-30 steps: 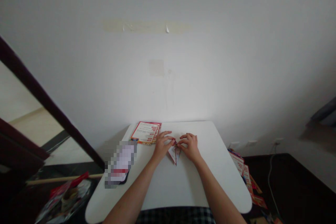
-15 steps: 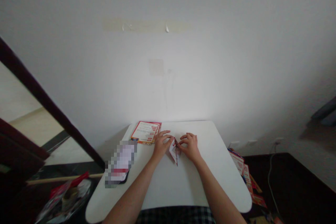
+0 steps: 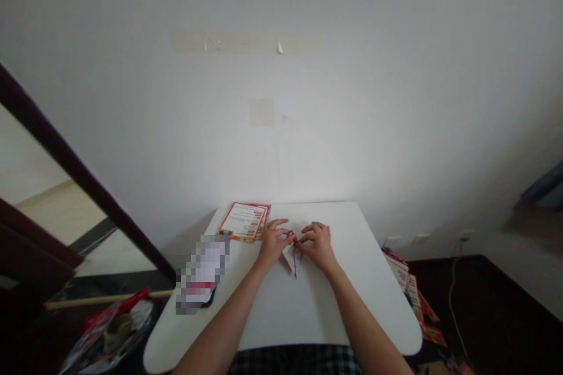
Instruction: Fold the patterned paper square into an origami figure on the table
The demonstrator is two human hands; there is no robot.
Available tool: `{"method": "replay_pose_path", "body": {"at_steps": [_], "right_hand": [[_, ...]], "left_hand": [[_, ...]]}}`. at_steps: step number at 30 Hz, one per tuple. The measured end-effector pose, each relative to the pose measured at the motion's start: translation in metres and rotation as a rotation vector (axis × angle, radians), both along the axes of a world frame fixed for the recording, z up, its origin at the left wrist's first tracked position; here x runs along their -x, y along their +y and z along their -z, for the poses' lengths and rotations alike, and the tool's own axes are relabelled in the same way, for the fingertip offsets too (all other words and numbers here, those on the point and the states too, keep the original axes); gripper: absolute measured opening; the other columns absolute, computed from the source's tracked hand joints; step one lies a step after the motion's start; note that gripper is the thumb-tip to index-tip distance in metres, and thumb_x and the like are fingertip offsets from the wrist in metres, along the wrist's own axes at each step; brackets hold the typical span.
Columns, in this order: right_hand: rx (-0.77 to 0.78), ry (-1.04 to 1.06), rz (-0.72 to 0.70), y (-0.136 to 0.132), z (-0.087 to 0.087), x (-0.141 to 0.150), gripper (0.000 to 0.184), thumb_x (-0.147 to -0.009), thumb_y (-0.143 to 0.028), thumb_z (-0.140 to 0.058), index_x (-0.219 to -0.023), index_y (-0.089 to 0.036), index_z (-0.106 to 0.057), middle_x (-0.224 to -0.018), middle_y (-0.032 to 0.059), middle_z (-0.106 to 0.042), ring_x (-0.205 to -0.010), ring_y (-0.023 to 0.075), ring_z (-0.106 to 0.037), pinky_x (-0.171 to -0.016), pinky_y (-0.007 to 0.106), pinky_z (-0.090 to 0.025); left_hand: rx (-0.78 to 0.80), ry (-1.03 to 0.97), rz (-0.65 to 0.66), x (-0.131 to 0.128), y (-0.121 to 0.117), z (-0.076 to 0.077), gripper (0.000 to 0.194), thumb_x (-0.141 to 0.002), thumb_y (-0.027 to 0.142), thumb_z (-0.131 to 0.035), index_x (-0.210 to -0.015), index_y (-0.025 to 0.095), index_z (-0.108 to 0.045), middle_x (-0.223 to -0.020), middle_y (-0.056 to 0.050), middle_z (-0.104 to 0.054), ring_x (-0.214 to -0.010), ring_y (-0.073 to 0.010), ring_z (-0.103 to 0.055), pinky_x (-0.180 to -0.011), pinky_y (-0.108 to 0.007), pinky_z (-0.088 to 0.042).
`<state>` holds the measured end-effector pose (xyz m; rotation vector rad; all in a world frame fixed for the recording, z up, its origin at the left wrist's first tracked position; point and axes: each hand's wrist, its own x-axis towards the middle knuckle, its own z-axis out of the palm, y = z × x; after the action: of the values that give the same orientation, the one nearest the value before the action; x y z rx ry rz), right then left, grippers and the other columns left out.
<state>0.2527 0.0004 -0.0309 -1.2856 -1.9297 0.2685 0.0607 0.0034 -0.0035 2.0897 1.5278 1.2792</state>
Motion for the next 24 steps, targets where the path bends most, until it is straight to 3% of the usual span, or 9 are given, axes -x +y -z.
{"method": "replay_pose_path", "body": {"at_steps": [9, 16, 24], "right_hand": [[-0.024, 0.016, -0.003, -0.0002, -0.0017, 0.0005, 0.011, -0.081, -0.041, -0.071, -0.087, -0.034, -0.076, -0.110, 0.0029, -0.068, -0.119, 0.0269, -0.049, -0.104, 0.047, -0.034], [-0.028, 0.038, 0.008, -0.0011, -0.0023, 0.0024, 0.009, -0.082, -0.039, -0.070, -0.082, -0.032, -0.075, -0.107, 0.0038, -0.068, -0.119, 0.0271, -0.049, -0.104, 0.048, -0.034], [-0.035, 0.049, 0.001, -0.0034, -0.0051, 0.0040, 0.008, -0.081, -0.037, -0.070, -0.080, -0.032, -0.075, -0.102, 0.0036, -0.068, -0.119, 0.0275, -0.048, -0.105, 0.048, -0.035]], "left_hand": [[0.023, 0.001, 0.004, 0.0002, 0.0015, 0.0005, 0.002, -0.075, 0.027, -0.077, -0.075, 0.028, -0.078, -0.123, -0.004, -0.068, -0.121, -0.0258, -0.055, -0.111, -0.056, -0.036], [0.034, 0.023, 0.020, -0.0027, -0.0004, 0.0006, 0.007, -0.071, 0.028, -0.080, -0.078, 0.027, -0.078, -0.124, -0.006, -0.068, -0.121, -0.0289, -0.054, -0.110, -0.062, -0.035], [0.035, 0.047, 0.015, -0.0048, -0.0030, -0.0011, 0.008, -0.080, 0.031, -0.071, -0.078, 0.029, -0.078, -0.124, -0.003, -0.067, -0.121, -0.0267, -0.054, -0.112, -0.058, -0.034]]}}
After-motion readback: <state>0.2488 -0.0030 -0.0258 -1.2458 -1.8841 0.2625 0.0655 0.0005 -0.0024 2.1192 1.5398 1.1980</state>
